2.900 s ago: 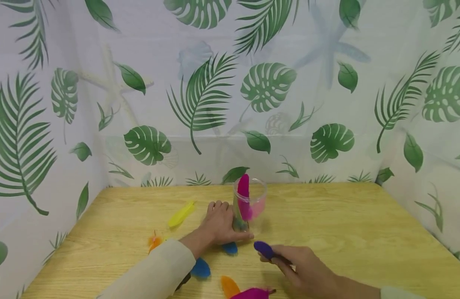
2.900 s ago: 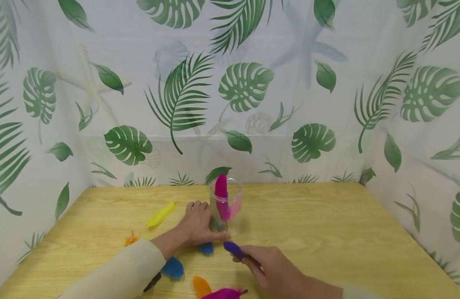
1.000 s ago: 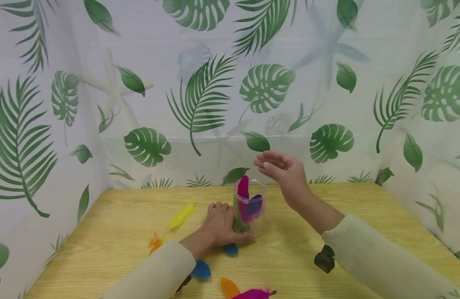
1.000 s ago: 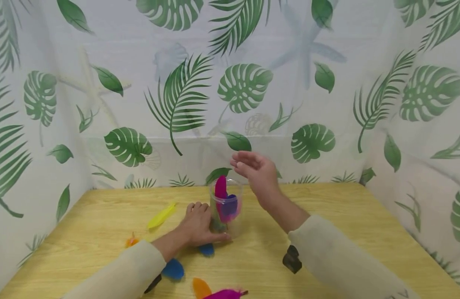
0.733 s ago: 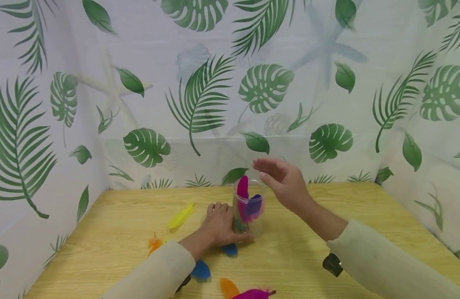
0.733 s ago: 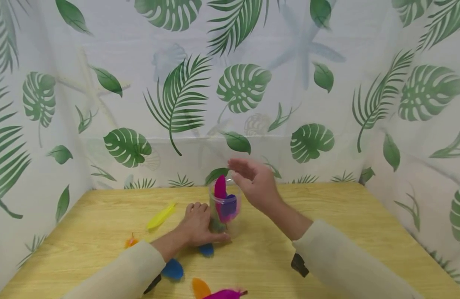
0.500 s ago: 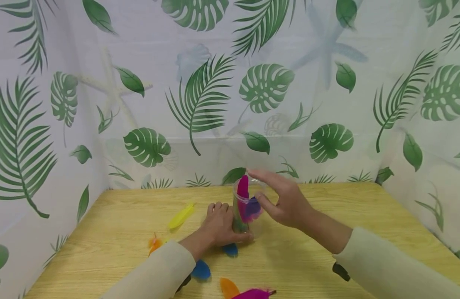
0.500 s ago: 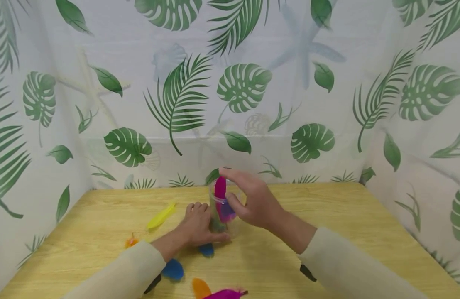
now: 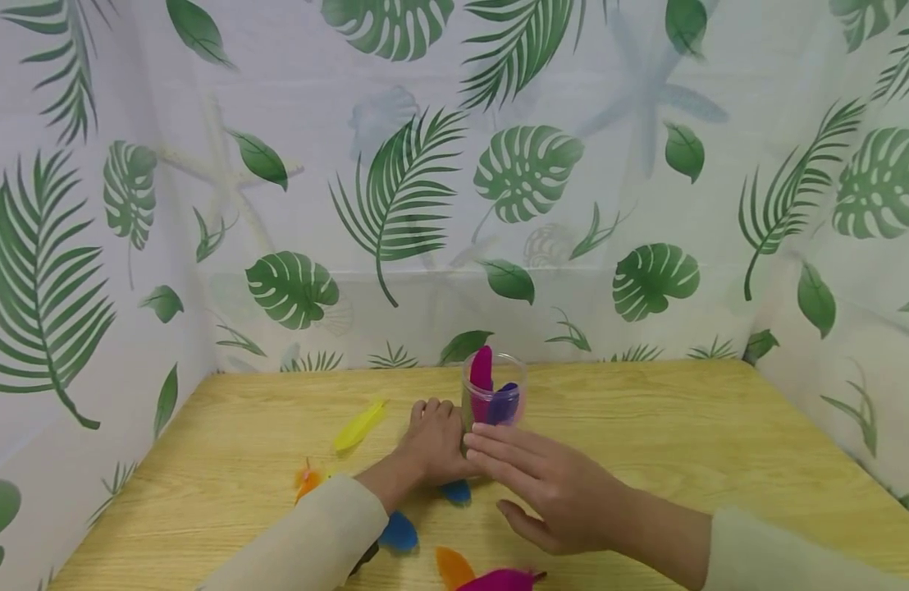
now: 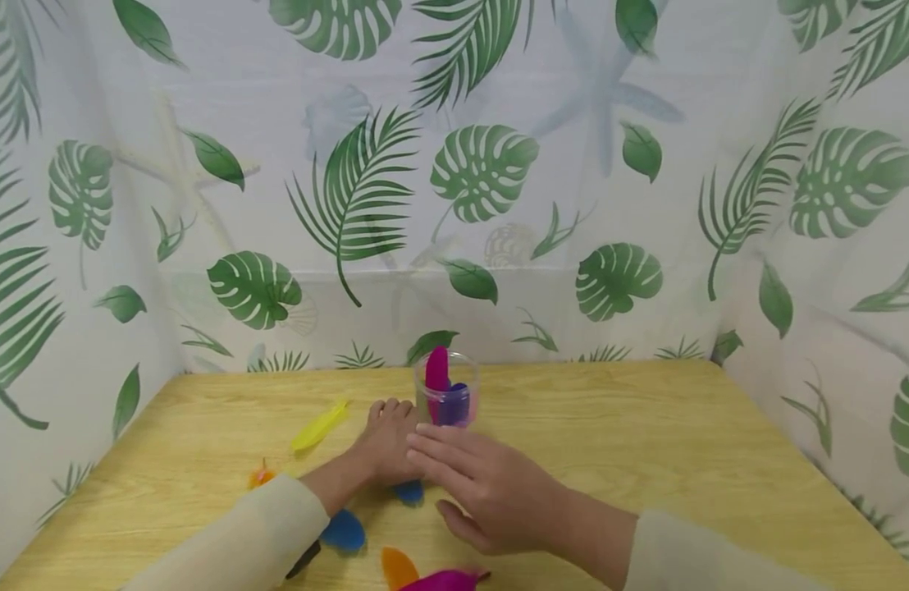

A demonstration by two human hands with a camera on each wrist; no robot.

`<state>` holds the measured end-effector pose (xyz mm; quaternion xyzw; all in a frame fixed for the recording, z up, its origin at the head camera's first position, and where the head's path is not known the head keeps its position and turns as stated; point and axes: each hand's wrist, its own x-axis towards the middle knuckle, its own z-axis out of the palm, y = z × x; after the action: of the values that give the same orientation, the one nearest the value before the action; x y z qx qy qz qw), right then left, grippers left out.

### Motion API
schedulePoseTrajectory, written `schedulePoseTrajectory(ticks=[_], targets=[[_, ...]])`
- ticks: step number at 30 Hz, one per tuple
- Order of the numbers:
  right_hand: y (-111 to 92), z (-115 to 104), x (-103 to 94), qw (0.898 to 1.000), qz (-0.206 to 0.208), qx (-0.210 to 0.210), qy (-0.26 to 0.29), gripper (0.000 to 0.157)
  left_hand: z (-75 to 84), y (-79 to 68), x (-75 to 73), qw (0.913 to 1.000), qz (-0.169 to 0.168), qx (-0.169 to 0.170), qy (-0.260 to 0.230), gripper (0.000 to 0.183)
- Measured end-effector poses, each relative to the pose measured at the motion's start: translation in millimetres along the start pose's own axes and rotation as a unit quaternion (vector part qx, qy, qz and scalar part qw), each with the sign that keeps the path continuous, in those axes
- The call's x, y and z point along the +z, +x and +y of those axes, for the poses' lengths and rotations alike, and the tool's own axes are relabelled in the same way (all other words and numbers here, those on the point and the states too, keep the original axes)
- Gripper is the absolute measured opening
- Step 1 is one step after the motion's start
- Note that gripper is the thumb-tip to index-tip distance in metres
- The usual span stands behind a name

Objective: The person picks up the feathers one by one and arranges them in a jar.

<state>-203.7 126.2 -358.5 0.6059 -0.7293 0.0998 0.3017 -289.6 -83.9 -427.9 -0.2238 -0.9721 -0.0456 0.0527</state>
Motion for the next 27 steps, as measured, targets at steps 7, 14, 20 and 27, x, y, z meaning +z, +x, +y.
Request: schedulePoseTrajectory(ticks=[7, 14, 20, 27], targets=[[-14.4, -25.6, 10.2, 0.995, -0.074, -0.060, 0.002, 0.065, 0.5, -0.8, -0.4, 0.9995, 0.012, 0.001, -0.030, 0.080], [-29.6, -37.7, 23.2, 0.977, -0.170, -0.089, 0.096, 0.053, 1.0, -0.9, -0.5, 0.9984, 0.004, -0.002, -0.057, 0.091], [-34.1, -43.4, 29.0, 0.953, -0.251, -0.031, 0.167, 0.053, -0.8, 0.2, 1.7, 0.9985, 0.003, -0.002, -0.055, 0.093], [-32.9, -45.1, 36.1, 0.942, -0.299, -0.040, 0.149, 0.050, -4.2, 3.2, 9.3, 0.9986, 0.014, 0.003, -0.051, 0.094]])
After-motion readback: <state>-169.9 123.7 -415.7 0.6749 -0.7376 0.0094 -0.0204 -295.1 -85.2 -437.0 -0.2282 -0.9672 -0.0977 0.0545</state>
